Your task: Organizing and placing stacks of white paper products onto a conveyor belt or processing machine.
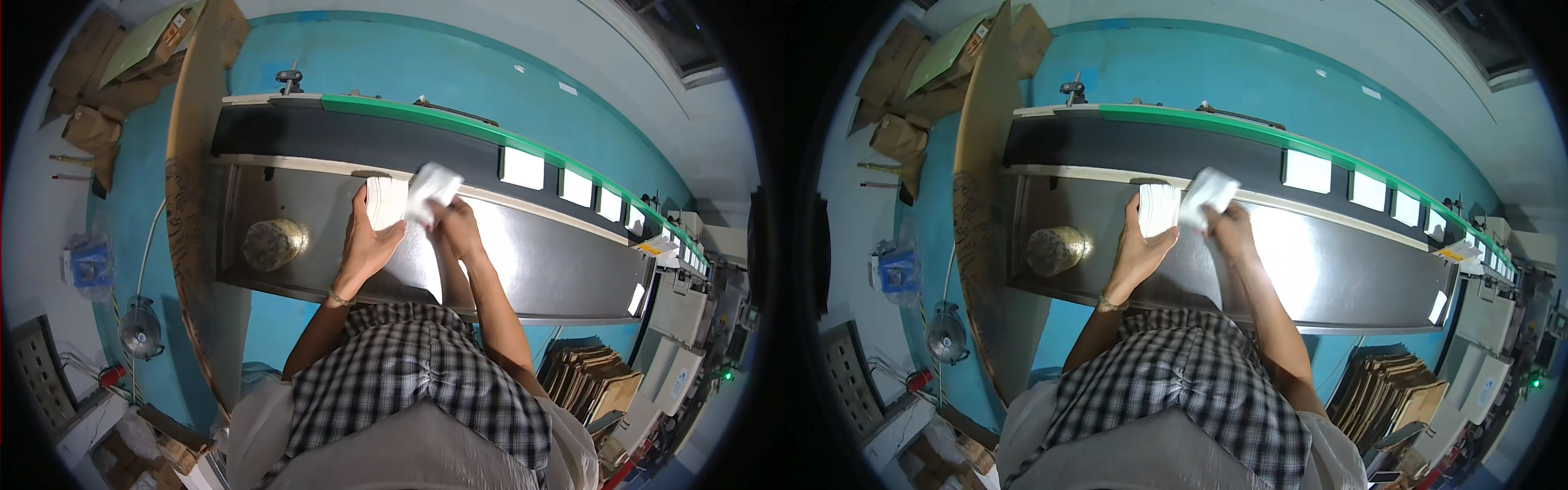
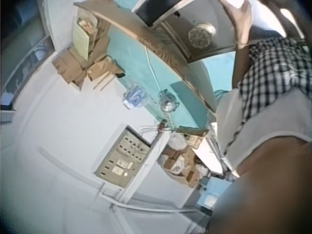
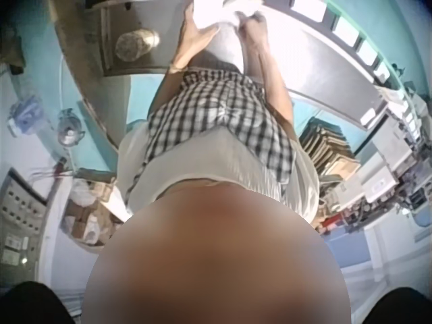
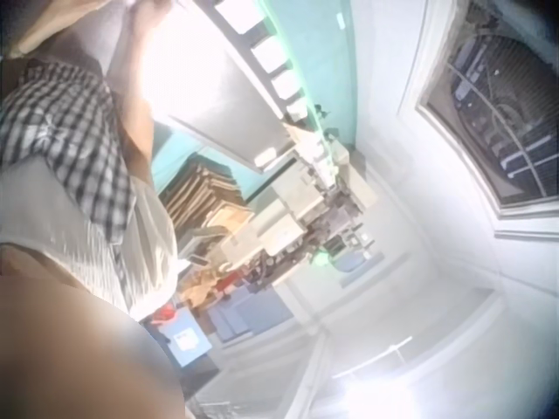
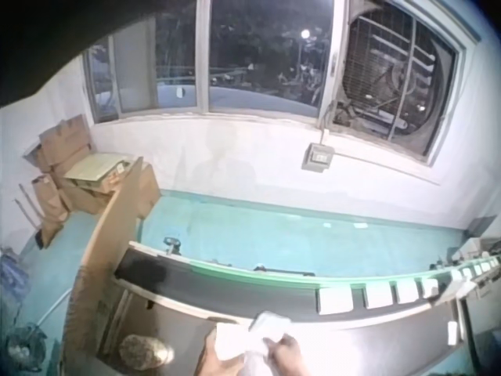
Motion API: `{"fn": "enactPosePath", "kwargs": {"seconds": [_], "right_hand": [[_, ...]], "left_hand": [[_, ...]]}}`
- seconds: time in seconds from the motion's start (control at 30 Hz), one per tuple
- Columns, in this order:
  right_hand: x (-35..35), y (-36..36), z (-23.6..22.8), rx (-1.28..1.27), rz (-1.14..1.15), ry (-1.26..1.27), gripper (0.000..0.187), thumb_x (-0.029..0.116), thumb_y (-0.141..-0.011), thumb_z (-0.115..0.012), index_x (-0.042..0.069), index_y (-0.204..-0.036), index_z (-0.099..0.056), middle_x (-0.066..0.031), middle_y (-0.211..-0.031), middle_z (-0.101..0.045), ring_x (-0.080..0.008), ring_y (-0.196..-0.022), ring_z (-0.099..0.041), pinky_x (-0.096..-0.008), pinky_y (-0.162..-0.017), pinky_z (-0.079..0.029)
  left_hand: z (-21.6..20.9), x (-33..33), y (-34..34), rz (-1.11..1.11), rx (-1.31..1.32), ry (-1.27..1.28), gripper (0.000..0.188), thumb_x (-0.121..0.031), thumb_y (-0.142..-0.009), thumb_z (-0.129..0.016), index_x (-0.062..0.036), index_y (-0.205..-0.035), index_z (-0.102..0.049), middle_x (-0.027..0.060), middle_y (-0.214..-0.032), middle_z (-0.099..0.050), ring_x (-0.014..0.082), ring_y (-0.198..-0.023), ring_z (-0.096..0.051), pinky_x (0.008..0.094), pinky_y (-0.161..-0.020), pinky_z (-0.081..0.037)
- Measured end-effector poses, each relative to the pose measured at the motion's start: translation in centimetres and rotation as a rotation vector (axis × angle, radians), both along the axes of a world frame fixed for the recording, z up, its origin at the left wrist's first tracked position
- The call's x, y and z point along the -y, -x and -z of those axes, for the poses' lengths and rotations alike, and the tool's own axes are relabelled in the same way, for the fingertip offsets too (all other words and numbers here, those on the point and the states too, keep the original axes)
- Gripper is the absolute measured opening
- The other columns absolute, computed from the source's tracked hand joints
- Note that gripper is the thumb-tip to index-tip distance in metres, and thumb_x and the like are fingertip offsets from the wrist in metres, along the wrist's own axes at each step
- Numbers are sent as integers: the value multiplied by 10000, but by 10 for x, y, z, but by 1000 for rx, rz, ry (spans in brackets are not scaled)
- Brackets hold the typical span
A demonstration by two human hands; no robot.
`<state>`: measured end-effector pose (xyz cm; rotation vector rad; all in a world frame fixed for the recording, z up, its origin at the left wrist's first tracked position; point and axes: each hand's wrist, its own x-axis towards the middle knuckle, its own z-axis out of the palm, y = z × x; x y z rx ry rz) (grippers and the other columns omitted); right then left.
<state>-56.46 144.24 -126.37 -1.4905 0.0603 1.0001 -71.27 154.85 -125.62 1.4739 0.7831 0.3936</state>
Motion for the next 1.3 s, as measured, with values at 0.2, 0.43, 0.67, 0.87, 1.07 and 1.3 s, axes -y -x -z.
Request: {"fn": "enactPosePath", "kwargs": {"seconds": [0.2,0.43,0.67,0.87,1.07,1.3], "right_hand": [[-14,18,-20,312,-190,40,492,465,-965,-641,-10,-1093,-635,-36,-917,-639,-108,-852,-580,-237,-756,-465],[-11,27,-7,34,-220,88,427,362,-978,-642,-31,-1144,-651,-84,-908,-662,-116,-751,-568,-256,-653,-465],[-18,-10,10,12,214,-148,311,332,-977,-662,26,-968,-603,-54,-835,-656,-110,-724,-613,-257,-630,-500],[-31,35,-8,386,-301,128,429,382,-988,-639,-24,-1126,-619,-67,-958,-656,-110,-835,-576,-255,-739,-473],[-23,29,1,34,-320,158,412,312,-964,-659,-39,-1174,-621,-86,-930,-669,-117,-777,-607,-263,-602,-485],[-44,2,14,-2,187,-188,351,388,-989,-636,39,-980,-598,-45,-799,-644,-125,-686,-629,-249,-615,-506]], "left_hand": [[3,0,2,28,-69,-23,853,-277,-891,-742,51,-1503,-246,270,-1409,-498,323,-1309,-514,398,-1064,-427],[8,-1,5,56,-46,-156,818,-308,-918,-712,60,-1498,-268,275,-1443,-470,335,-1333,-495,398,-1080,-414],[3,-8,7,61,-51,-62,738,-298,-950,-677,6,-1508,-301,230,-1398,-526,294,-1288,-531,376,-1042,-438],[21,-9,5,78,-27,47,720,-324,-970,-639,0,-1520,-304,247,-1433,-504,334,-1338,-498,392,-1075,-410],[14,-14,11,51,-6,-62,724,-262,-956,-663,28,-1509,-296,261,-1393,-529,295,-1292,-538,379,-1044,-438],[23,-21,13,29,-10,98,625,-183,-923,-692,3,-1440,-393,212,-1309,-585,260,-1143,-621,356,-879,-536]]}}
